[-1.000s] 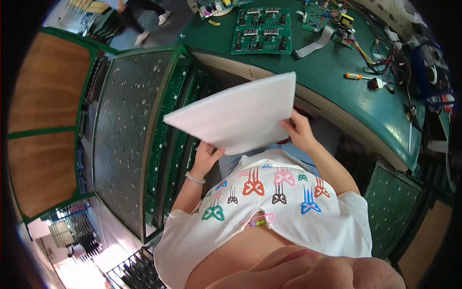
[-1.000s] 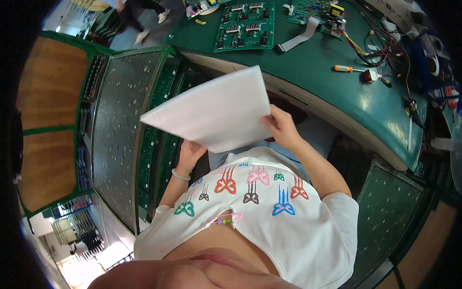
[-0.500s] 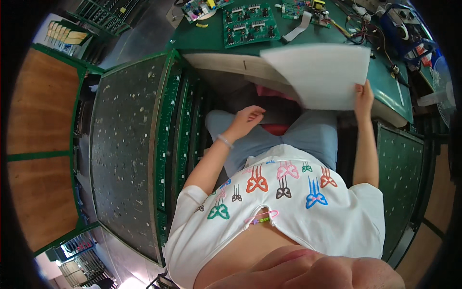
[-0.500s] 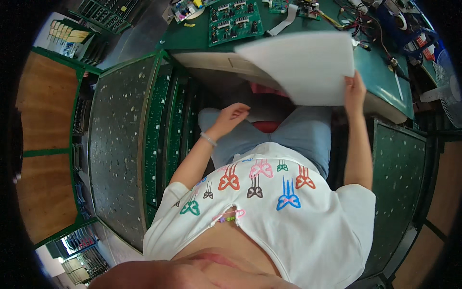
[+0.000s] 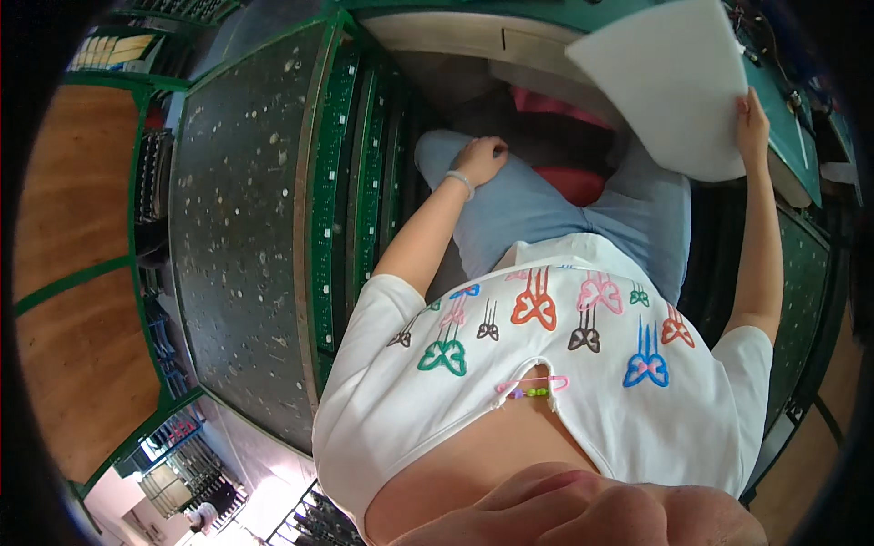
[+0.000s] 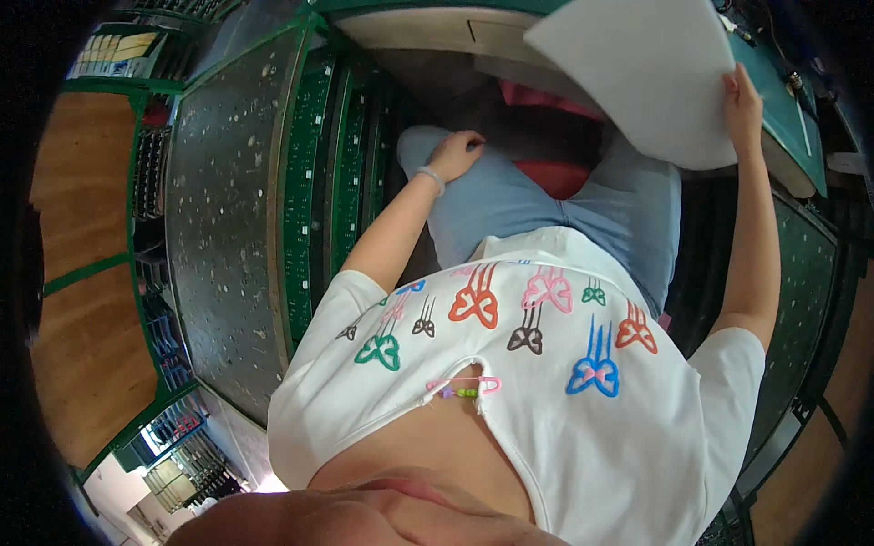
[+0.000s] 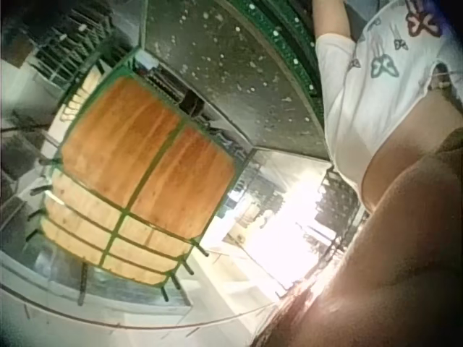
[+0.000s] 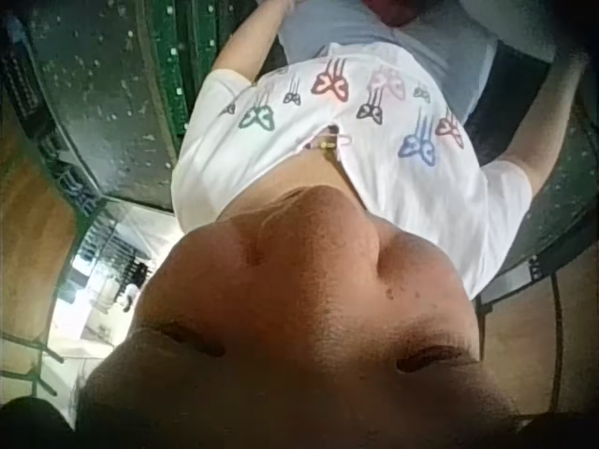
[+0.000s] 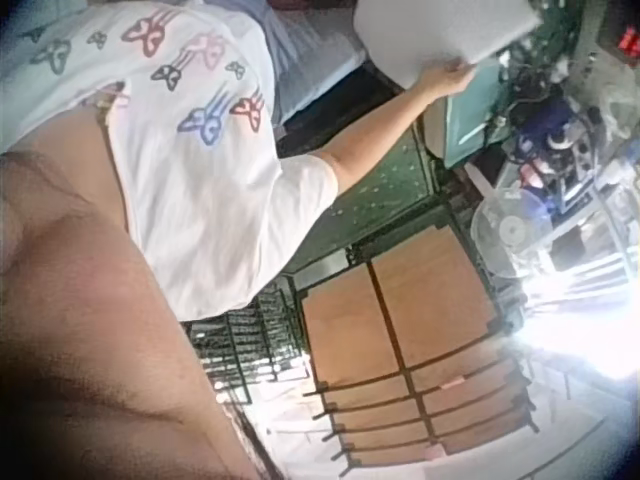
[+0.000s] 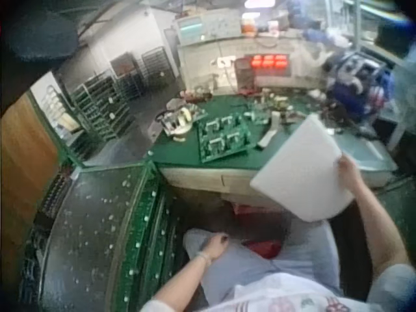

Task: The person sits at a workbench and writes on a yellow notepad with a pen. They then pick up a roll of white tape, tear off a piece, and apply it to a green circuit board. The person places the labeled board into a green storage bin and picks up another board to inspect.

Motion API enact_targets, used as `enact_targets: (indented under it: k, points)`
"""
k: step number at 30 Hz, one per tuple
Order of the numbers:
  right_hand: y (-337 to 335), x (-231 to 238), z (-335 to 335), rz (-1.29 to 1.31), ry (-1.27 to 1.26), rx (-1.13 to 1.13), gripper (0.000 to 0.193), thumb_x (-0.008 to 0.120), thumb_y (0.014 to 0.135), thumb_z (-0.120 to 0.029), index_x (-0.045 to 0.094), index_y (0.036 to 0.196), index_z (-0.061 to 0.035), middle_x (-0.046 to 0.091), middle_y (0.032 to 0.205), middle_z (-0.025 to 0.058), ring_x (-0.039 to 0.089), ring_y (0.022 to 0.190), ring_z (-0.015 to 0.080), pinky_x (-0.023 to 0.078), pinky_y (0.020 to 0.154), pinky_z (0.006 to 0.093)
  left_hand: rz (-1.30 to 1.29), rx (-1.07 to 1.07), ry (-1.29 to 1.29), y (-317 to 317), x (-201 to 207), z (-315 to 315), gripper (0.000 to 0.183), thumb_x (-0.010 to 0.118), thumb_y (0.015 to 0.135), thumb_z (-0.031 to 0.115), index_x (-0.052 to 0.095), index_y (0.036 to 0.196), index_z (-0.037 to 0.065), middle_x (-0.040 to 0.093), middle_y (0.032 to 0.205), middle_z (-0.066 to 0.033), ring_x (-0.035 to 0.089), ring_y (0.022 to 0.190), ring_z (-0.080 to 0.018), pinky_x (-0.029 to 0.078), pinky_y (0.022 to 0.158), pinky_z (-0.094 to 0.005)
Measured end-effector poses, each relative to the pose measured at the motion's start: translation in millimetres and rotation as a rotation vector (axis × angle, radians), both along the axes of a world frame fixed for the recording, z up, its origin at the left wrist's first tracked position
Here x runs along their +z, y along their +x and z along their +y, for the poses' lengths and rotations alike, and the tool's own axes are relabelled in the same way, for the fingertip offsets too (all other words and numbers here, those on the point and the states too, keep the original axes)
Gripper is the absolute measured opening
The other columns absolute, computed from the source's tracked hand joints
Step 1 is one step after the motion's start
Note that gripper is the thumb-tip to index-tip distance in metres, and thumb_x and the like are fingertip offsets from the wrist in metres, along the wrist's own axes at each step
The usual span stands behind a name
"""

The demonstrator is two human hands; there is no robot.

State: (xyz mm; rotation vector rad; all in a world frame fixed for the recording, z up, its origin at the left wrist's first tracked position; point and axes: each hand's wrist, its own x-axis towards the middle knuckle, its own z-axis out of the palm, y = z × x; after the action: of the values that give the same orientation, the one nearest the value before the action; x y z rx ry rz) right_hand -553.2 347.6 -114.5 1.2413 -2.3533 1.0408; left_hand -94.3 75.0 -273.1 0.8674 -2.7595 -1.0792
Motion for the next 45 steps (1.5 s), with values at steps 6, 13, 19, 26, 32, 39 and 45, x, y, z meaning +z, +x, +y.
enact_targets:
  k: [6, 13, 19, 26, 32, 39, 45]
  points:
    - [0, 10, -1, -0.111, -0.172, -0.020, 0.028, 0.045, 0.091, -0.001, 0.056, 0.117, -0.0026, 0.061, 0.091, 0.0046, 0.055, 0.083, 0.0147, 0.042, 0.077, 0.0242, 0.016, 0.063, -0.120, 7, 13, 18, 0.025, 0.057, 0.086, 0.024, 0.071, 0.100, 0.009, 0.067, 0.107, -0.0128, 0.060, 0.104, -0.0336, 0.047, 0.092, -0.0419]
    - [-21, -1, -10, -0.382, -0.418, 0.092, 0.023, 0.051, 0.098, -0.014, 0.058, 0.115, 0.0008, 0.057, 0.098, 0.0003, 0.049, 0.088, 0.0093, 0.038, 0.081, 0.0218, 0.086, 0.128, -0.335, 15, 24, 59, 0.027, 0.057, 0.086, 0.026, 0.070, 0.104, 0.011, 0.063, 0.120, -0.0081, 0.054, 0.117, -0.0287, 0.038, 0.103, -0.0451]
    - [-15, 7, -17, -0.493, -0.478, -0.012, 0.031, 0.051, 0.098, -0.018, 0.060, 0.114, 0.0065, 0.061, 0.101, 0.0044, 0.053, 0.092, 0.0125, 0.041, 0.084, 0.0239, 0.162, 0.055, -0.395, 24, 43, 112, 0.027, 0.057, 0.085, 0.023, 0.067, 0.108, 0.014, 0.056, 0.133, -0.0059, 0.044, 0.131, -0.0272, 0.029, 0.111, -0.0482]
    - [-42, 25, -30, -0.505, -0.481, 0.045, 0.031, 0.050, 0.094, -0.019, 0.060, 0.113, 0.0041, 0.062, 0.103, 0.0090, 0.056, 0.096, 0.0201, 0.043, 0.087, 0.0322, 0.358, 0.277, -0.083, 71, 42, 136, 0.025, 0.055, 0.083, 0.006, 0.068, 0.105, 0.010, 0.059, 0.130, -0.0071, 0.043, 0.133, -0.0298, 0.030, 0.111, -0.0460]
    - [-40, 69, -61, -0.471, -0.403, 0.366, 0.032, 0.057, 0.092, -0.015, 0.058, 0.118, 0.0025, 0.061, 0.109, 0.0078, 0.055, 0.100, 0.0158, 0.043, 0.089, 0.0301, 0.381, 0.379, 0.094, 76, 52, 162, 0.027, 0.053, 0.084, 0.001, 0.068, 0.106, 0.008, 0.064, 0.119, -0.0089, 0.051, 0.126, -0.0288, 0.038, 0.105, -0.0426]
    - [73, 125, -52, -0.019, -0.008, 0.445, 0.021, 0.064, 0.087, -0.002, 0.064, 0.109, -0.0020, 0.063, 0.093, 0.0060, 0.061, 0.084, 0.0171, 0.048, 0.071, 0.0278, 0.509, 0.439, 0.637, 38, 100, 129, 0.026, 0.054, 0.094, 0.008, 0.060, 0.117, -0.001, 0.064, 0.113, -0.0102, 0.062, 0.104, -0.0169, 0.048, 0.091, -0.0294]
    - [102, 168, -32, 0.223, 0.165, 0.757, 0.025, 0.069, 0.072, -0.003, 0.068, 0.097, -0.0052, 0.060, 0.081, 0.0075, 0.058, 0.069, 0.0267, 0.046, 0.059, 0.0374, 0.696, 0.374, 0.632, -15, 158, 69, 0.047, 0.056, 0.091, 0.000, 0.044, 0.136, 0.005, 0.054, 0.126, -0.0094, 0.060, 0.105, -0.0185, 0.050, 0.089, -0.0308]
